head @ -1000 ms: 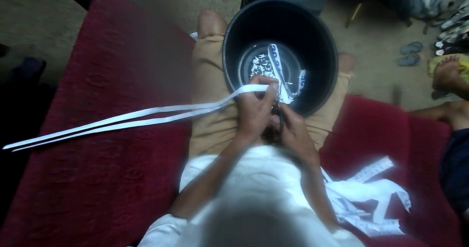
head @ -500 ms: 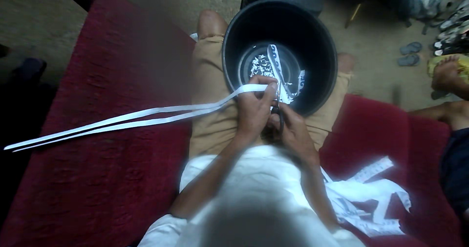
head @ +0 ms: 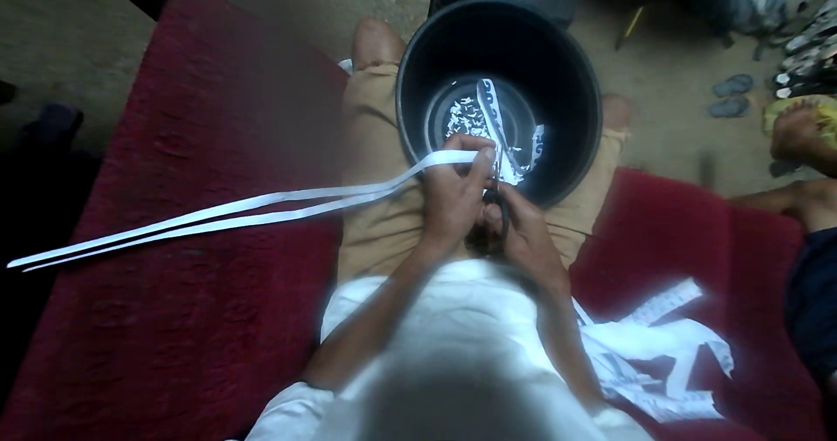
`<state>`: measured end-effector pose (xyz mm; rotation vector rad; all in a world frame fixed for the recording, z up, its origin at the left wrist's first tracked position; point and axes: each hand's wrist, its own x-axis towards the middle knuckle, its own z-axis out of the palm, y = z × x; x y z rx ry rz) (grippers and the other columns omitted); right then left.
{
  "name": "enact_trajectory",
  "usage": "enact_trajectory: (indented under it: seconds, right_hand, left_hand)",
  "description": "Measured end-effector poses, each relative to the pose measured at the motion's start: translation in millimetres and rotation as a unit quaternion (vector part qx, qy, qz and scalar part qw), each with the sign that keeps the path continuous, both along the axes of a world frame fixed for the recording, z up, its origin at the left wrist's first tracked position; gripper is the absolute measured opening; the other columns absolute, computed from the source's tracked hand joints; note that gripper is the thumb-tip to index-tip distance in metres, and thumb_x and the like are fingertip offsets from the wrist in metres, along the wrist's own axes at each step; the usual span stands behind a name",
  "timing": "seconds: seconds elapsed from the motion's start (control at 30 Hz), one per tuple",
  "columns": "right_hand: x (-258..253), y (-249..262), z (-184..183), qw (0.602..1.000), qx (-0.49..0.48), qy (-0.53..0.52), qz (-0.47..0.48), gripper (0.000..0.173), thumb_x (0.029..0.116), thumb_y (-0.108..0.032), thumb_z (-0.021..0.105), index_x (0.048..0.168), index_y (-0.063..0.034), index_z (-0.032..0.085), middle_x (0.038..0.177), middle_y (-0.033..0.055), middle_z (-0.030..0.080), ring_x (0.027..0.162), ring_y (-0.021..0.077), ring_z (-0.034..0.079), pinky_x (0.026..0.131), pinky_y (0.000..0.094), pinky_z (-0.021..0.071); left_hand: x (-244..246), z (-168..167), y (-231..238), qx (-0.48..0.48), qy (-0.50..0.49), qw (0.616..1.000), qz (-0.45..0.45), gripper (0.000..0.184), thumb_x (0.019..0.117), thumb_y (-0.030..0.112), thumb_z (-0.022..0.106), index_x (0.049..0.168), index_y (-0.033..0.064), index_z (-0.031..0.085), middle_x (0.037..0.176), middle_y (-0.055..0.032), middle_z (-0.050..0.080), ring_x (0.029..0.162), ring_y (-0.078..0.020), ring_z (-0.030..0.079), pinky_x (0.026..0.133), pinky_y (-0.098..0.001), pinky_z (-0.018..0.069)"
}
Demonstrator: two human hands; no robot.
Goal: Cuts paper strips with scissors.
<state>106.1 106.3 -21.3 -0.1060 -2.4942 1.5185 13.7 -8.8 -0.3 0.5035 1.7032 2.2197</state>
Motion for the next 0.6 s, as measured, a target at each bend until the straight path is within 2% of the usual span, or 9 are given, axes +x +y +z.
enact_trajectory:
  seconds: [0.23,0.6]
  right_hand:
    - [0.3,0.0,-1.3,1.000,0.008,0.000,-0.004,0.042,0.1075,-0.039,0.048,0.133,-0.0062,0.058,0.078,0.0009,0.060,0.056,0.0074,0.055,0.050,0.0245,0.0510]
    - [1.0,-1.7,-5.0,0.999,-0.032,-0.008,-0.016,0.033,0.1063,-0.027,0.053,0.133,-0.0080,0.059,0.074,0.0034,0.060,0.053,0.0116,0.054,0.046,0.0272,0.0493]
  left_hand:
    - [0.3,0.2,0.2,0.002,0.003,1.000,0.004,0.014,0.1036,0.010,0.059,0.117,0.0048,0.063,0.083,-0.0050,0.064,0.061,-0.0096,0.061,0.056,-0.0215,0.0552]
    - [0.3,-1.0,0.1,-0.004,0.001,1.000,0.010,0.014,0.1031,0.010,0.060,0.116,0.0053,0.063,0.085,-0.0048,0.064,0.063,-0.0094,0.061,0.057,-0.0212,0.0551]
